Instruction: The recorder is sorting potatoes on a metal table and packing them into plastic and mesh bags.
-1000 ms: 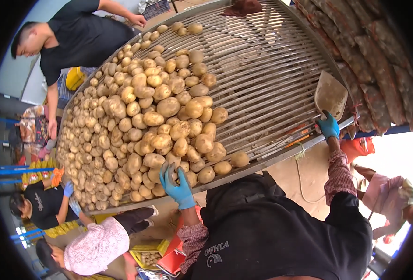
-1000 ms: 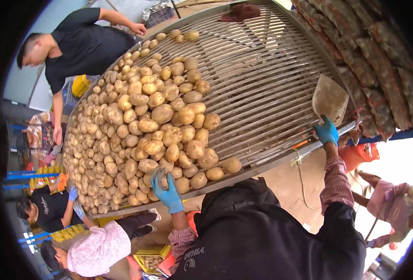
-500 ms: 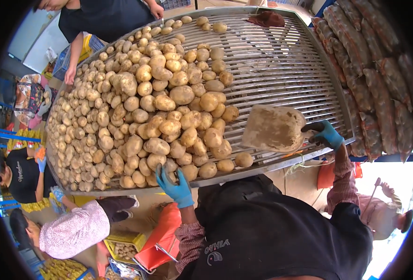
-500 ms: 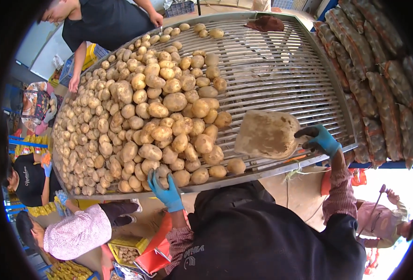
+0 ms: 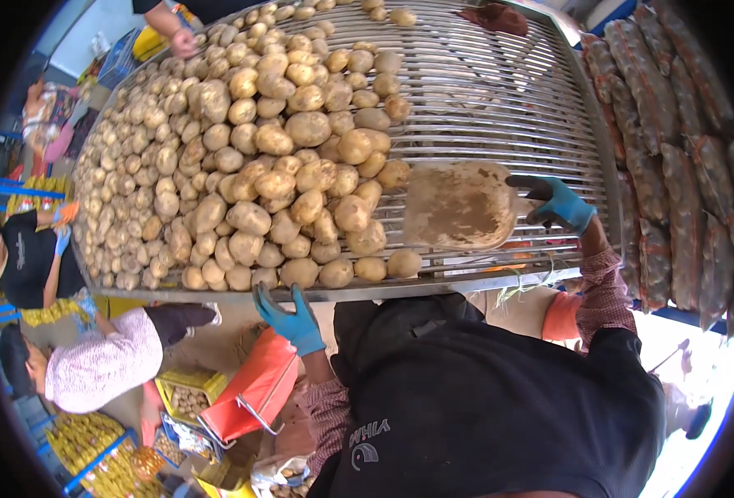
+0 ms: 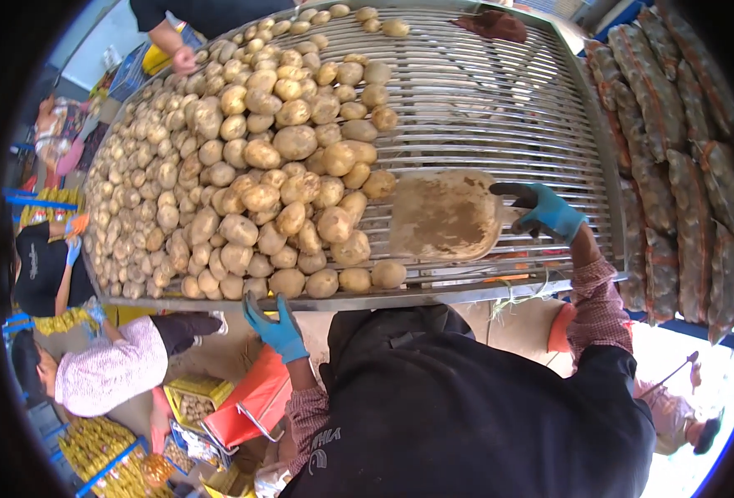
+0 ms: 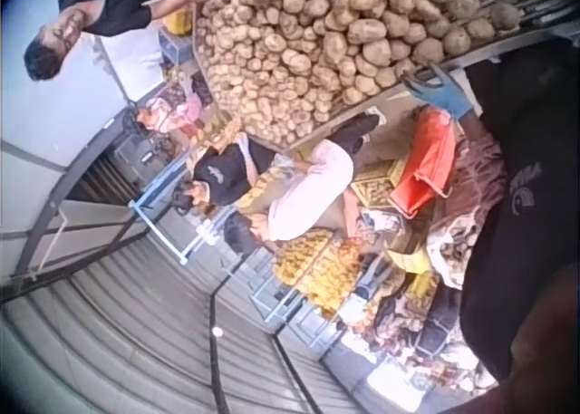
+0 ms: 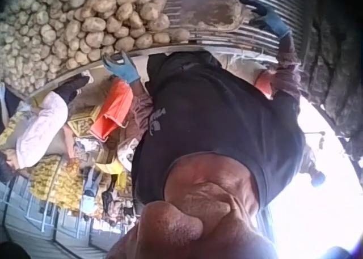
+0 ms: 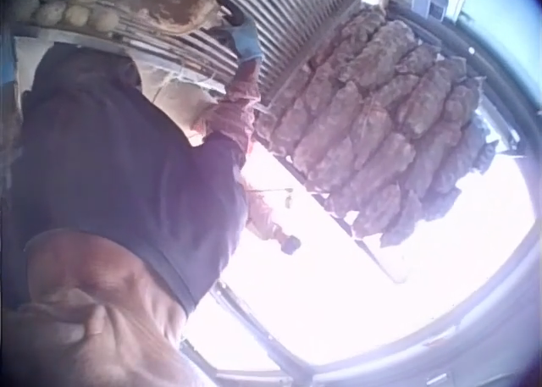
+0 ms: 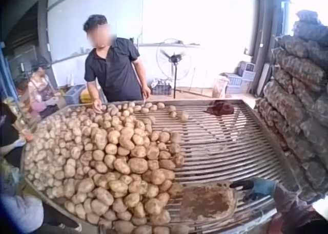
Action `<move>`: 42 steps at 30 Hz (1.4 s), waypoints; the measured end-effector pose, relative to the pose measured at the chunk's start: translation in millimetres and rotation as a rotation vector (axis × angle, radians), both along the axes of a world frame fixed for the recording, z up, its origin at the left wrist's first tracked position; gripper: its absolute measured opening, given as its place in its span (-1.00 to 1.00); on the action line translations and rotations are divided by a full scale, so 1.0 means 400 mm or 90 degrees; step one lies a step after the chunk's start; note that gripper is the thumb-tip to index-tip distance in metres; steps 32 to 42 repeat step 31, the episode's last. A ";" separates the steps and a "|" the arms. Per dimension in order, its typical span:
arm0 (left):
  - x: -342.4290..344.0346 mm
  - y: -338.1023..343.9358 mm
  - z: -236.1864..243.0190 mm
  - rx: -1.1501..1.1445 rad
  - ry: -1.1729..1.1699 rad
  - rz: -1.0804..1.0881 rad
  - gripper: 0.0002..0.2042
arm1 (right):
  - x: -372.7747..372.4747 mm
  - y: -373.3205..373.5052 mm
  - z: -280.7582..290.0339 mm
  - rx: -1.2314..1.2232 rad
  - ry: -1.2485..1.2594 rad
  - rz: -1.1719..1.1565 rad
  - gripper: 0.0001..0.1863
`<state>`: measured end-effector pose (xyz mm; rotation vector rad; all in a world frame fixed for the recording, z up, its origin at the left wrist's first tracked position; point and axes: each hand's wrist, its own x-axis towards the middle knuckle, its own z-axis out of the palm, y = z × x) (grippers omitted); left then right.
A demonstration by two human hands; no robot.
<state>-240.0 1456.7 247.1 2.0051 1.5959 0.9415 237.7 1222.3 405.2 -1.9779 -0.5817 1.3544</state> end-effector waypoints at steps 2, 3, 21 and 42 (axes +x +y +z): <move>0.005 0.003 -0.008 0.004 0.000 0.001 -0.29 | 0.003 0.017 0.001 0.035 0.016 0.038 -0.12; 0.007 0.009 -0.012 -0.004 0.005 -0.006 -0.20 | -0.003 0.032 -0.008 0.014 0.002 0.066 -0.15; 0.087 0.118 -0.003 -0.012 0.269 0.075 0.27 | -0.186 0.345 -0.296 -0.049 0.352 0.107 -0.40; 0.104 0.275 0.007 -0.079 0.372 0.154 0.23 | -0.461 0.544 -0.440 0.113 0.319 -0.216 0.02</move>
